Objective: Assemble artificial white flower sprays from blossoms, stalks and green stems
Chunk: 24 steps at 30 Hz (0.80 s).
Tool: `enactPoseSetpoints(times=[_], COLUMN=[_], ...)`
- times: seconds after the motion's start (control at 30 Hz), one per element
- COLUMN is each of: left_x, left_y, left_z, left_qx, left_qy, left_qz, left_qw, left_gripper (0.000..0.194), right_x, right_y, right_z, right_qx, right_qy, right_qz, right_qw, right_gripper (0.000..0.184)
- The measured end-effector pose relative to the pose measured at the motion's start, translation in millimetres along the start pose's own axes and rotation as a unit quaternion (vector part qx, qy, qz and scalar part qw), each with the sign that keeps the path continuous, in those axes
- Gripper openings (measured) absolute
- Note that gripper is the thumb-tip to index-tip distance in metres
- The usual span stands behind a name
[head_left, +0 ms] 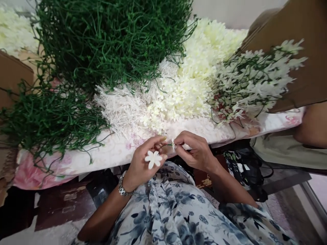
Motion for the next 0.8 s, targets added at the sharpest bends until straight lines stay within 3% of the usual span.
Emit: enactPoseSetpoints(times=[0.07, 0.17, 0.2, 0.27, 0.33, 0.4, 0.5, 0.6, 0.7, 0.8], left_x=[1.2, 0.7, 0.3, -1.3, -3.4, -5.4, -7.6, -8.0, -7.2, -4.3], left_y=[0.8, 7.3, 9.8, 13.9, 15.8, 14.6, 11.3, 8.7, 9.9, 12.8], left_z=[3.6, 6.8, 7.4, 7.4, 6.1, 4.1, 1.6, 1.5, 3.5, 7.0], left_qx=[-0.031, -0.020, -0.013, 0.003, 0.023, 0.034, 0.063, 0.062, 0.060, 0.081], left_qy=[-0.005, -0.020, -0.026, -0.036, -0.045, -0.059, -0.079, -0.096, -0.091, -0.088], left_qz=[-0.001, -0.008, -0.012, -0.034, -0.060, -0.085, -0.135, -0.159, -0.144, -0.111], left_qw=[1.000, 1.000, 1.000, 0.999, 0.997, 0.994, 0.986, 0.981, 0.984, 0.987], left_gripper=[0.059, 0.060, 0.056, 0.045, 0.034, 0.028, 0.025, 0.027, 0.028, 0.026], right_x=[2.2, 18.6, 27.7, 48.7, 70.3, 89.6, 114.6, 126.3, 119.9, 95.5], right_y=[22.9, 74.3, 94.9, 135.6, 169.3, 192.4, 205.4, 205.1, 204.2, 198.5], right_z=[4.9, 17.5, 23.1, 34.3, 42.1, 46.1, 50.7, 62.2, 73.4, 74.2], right_qx=[0.022, 0.106, 0.154, 0.239, 0.281, 0.279, 0.199, 0.169, 0.163, 0.197], right_qy=[-0.008, -0.008, -0.008, -0.022, -0.030, -0.029, -0.051, -0.070, -0.081, -0.065], right_qz=[0.030, 0.141, 0.196, 0.345, 0.451, 0.516, 0.557, 0.556, 0.547, 0.553], right_qw=[0.999, 0.984, 0.968, 0.907, 0.846, 0.809, 0.805, 0.811, 0.817, 0.807], right_gripper=[0.012, 0.016, 0.017, 0.016, 0.014, 0.014, 0.017, 0.033, 0.049, 0.051])
Point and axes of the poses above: each hand's wrist, its own z-axis away from the middle knuckle, its own y-axis out of the back of the hand, x = y × z, the point moved 3 cm from there along -z, towards the middle knuckle, and after that the axes turned 12 degrees about y, right-handed, at the moved point
